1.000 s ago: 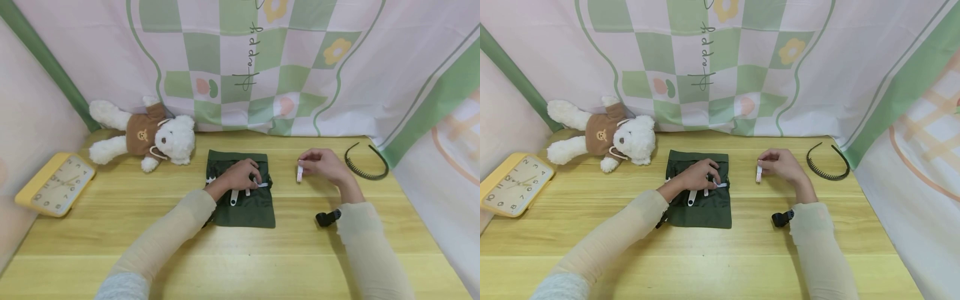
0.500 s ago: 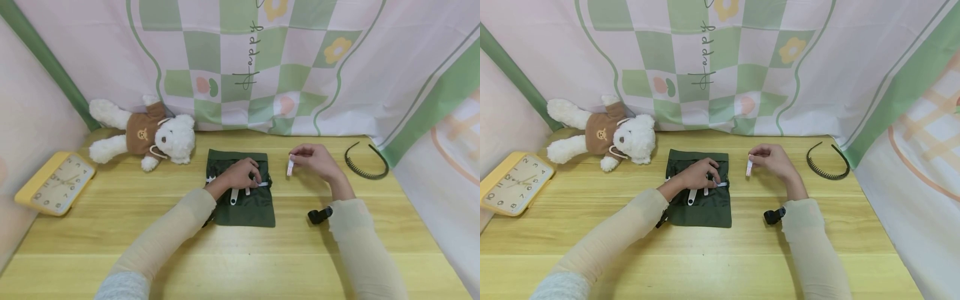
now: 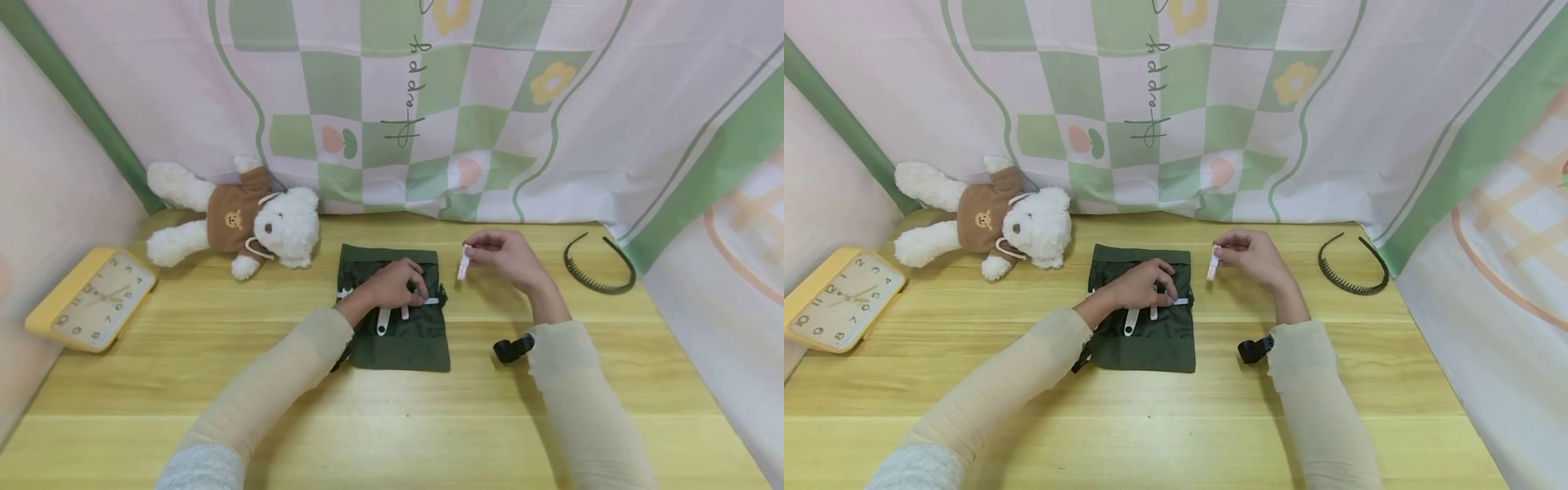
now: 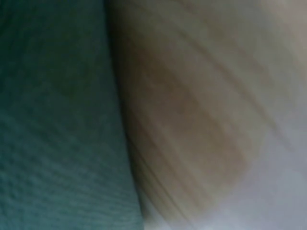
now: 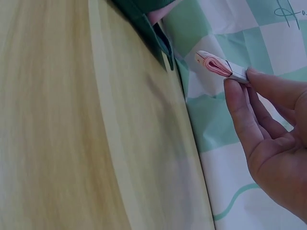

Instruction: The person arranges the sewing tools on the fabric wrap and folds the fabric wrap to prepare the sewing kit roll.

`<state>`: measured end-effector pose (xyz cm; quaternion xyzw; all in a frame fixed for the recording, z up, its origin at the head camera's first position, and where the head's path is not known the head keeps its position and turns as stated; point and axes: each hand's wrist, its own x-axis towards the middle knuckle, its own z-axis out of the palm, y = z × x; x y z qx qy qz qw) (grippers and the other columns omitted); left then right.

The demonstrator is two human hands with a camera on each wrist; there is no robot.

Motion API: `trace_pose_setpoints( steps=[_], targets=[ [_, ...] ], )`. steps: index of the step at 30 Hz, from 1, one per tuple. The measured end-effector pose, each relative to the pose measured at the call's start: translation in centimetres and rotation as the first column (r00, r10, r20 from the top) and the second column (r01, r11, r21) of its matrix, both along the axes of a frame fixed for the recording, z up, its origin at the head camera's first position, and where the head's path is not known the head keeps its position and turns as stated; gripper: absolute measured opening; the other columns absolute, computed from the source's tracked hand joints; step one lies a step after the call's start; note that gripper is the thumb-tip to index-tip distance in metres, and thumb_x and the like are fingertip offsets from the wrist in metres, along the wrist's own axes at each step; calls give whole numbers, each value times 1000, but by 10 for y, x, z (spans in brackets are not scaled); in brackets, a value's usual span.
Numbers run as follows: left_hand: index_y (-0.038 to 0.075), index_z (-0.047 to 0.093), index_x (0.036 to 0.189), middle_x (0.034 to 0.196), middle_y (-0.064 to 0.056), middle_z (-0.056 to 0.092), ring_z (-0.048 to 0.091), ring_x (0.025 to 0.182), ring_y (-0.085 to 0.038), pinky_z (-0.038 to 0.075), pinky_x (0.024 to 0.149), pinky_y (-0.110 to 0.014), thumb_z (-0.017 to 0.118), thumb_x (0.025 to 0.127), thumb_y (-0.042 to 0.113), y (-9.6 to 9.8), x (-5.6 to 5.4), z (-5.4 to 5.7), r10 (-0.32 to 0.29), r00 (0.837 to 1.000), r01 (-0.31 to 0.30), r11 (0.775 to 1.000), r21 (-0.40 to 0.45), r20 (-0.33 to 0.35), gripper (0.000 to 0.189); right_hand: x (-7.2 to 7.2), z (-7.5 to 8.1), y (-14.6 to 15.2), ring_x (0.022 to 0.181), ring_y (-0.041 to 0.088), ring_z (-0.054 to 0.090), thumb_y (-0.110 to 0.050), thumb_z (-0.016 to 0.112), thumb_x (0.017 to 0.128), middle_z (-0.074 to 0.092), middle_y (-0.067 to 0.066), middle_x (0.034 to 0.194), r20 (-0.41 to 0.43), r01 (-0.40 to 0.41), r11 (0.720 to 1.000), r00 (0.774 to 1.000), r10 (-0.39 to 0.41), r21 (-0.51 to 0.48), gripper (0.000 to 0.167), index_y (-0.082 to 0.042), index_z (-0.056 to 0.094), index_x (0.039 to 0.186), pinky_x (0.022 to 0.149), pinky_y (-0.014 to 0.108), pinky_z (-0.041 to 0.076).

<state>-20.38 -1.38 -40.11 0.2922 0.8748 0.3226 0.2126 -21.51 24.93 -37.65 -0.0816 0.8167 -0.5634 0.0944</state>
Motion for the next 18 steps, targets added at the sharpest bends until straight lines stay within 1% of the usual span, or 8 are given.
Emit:
trace_pose_setpoints(
  steps=[5, 9, 14, 16, 18],
  targets=[
    [12, 80, 99, 149, -8, 48, 38, 143, -22, 42, 109, -43, 73, 96, 13, -1, 0, 0, 4, 1000, -4, 1000, 17, 2, 8, -3, 0, -8, 90, 14, 70, -7, 68, 99, 70, 11, 104, -20, 18, 998, 1000, -19, -63, 30, 13, 62, 121, 91, 43, 56],
    [12, 80, 98, 149, -9, 48, 38, 143, -22, 43, 108, -43, 73, 96, 14, 0, 0, -1, 6, 1000, -6, 1000, 16, 5, 7, -5, 0, -15, 91, 14, 70, -8, 67, 99, 69, 10, 106, -33, 22, 996, 999, -25, -82, 33, 14, 61, 123, 89, 38, 57],
    [13, 80, 96, 149, -9, 48, 39, 143, -22, 43, 108, -42, 73, 96, 13, 0, -1, -1, 6, 1000, -6, 1000, 18, 4, 7, -4, 3, -21, 92, 15, 69, -8, 66, 100, 66, 14, 111, -43, 9, 998, 999, -12, -69, 31, 12, 61, 122, 90, 41, 56],
    [13, 80, 95, 148, -9, 49, 39, 143, -22, 43, 109, -41, 73, 96, 12, 0, -1, -1, 6, 1000, -6, 999, 31, 4, 7, -4, 3, -23, 92, 15, 69, -8, 65, 100, 65, 17, 113, -41, 3, 998, 999, -6, -66, 30, 12, 61, 122, 91, 44, 56],
    [12, 80, 95, 147, -9, 50, 39, 143, -23, 42, 109, -41, 72, 96, 12, 0, -1, 0, 6, 1000, -6, 999, 46, 9, 8, -4, 3, -25, 91, 15, 69, -7, 65, 100, 64, 21, 115, -34, -2, 997, 999, 0, -72, 30, 13, 61, 122, 91, 44, 56]
  ],
)
